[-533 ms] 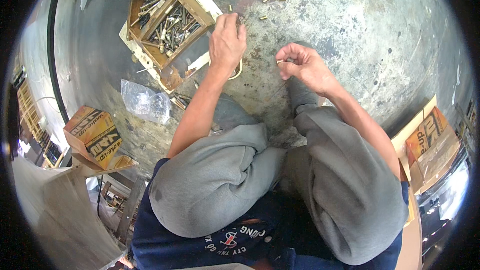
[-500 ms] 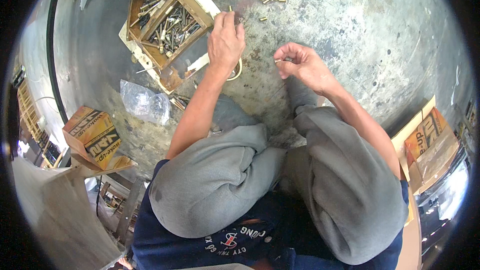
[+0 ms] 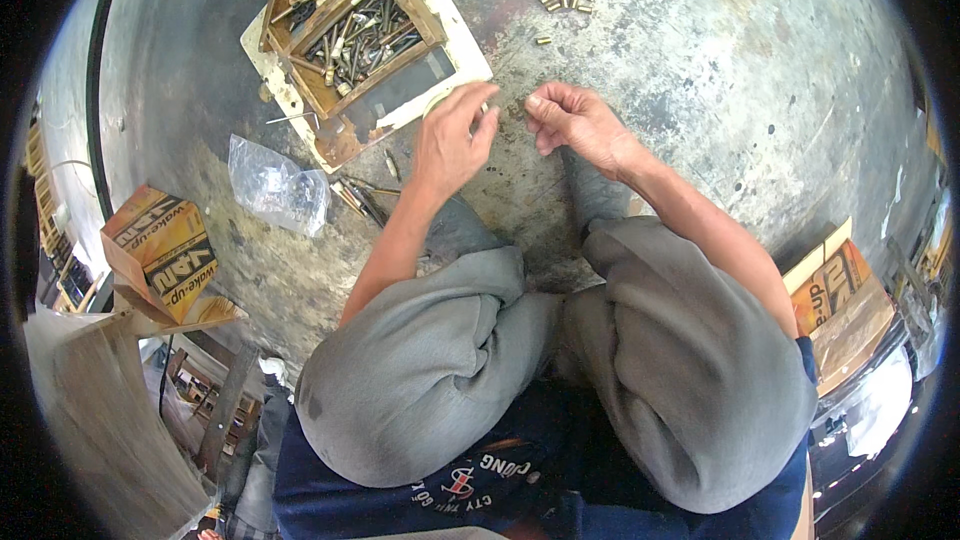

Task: The person sits on the floor and sorts small metal fasteners from a wooden box, then handles L-shaped wooden parts, placing them on a white sheet. The person also picks up a roll of tape and moves wooden pieces around the workspace.

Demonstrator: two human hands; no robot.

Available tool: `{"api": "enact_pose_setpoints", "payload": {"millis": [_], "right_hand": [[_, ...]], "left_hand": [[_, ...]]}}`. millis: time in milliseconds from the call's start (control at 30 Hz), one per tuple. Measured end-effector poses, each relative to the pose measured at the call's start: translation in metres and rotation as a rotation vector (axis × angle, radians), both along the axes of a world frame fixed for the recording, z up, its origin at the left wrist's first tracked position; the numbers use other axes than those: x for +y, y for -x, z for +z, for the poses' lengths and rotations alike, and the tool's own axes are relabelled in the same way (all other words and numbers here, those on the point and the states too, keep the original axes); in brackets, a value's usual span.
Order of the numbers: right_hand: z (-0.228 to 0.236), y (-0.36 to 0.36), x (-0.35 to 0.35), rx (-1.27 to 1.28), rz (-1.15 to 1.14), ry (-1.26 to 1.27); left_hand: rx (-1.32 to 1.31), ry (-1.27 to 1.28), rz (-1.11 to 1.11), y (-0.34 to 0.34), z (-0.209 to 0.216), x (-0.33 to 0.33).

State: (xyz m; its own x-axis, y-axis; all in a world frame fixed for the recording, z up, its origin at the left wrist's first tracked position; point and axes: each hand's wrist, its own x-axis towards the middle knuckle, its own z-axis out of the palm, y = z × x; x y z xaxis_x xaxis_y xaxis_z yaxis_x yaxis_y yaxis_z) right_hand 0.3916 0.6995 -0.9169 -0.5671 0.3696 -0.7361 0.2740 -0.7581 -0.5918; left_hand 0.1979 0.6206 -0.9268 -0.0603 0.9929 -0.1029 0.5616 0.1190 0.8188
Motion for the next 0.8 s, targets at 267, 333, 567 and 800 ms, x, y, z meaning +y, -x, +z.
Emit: {"api": "enact_pose_setpoints", "payload": {"millis": [267, 333, 567, 800], "right_hand": [[0.004, 0.019, -0.008, 0.05, 0.085, 0.011], [0.003, 0.023, -0.01, 0.065, 0.095, 0.043], [0.002, 0.033, -0.01, 0.137, 0.207, 0.085], [0.002, 0.044, -0.007, 0.183, 0.206, 0.122]], "left_hand": [[-0.272, -0.053, 0.094, -0.01, 0.014, -0.02], [-0.245, -0.043, 0.093, -0.004, 0.02, -0.02], [-0.295, -0.067, 0.086, 0.012, 0.019, -0.032], [-0.313, -0.03, 0.259, 0.018, 0.026, -0.036]]}}
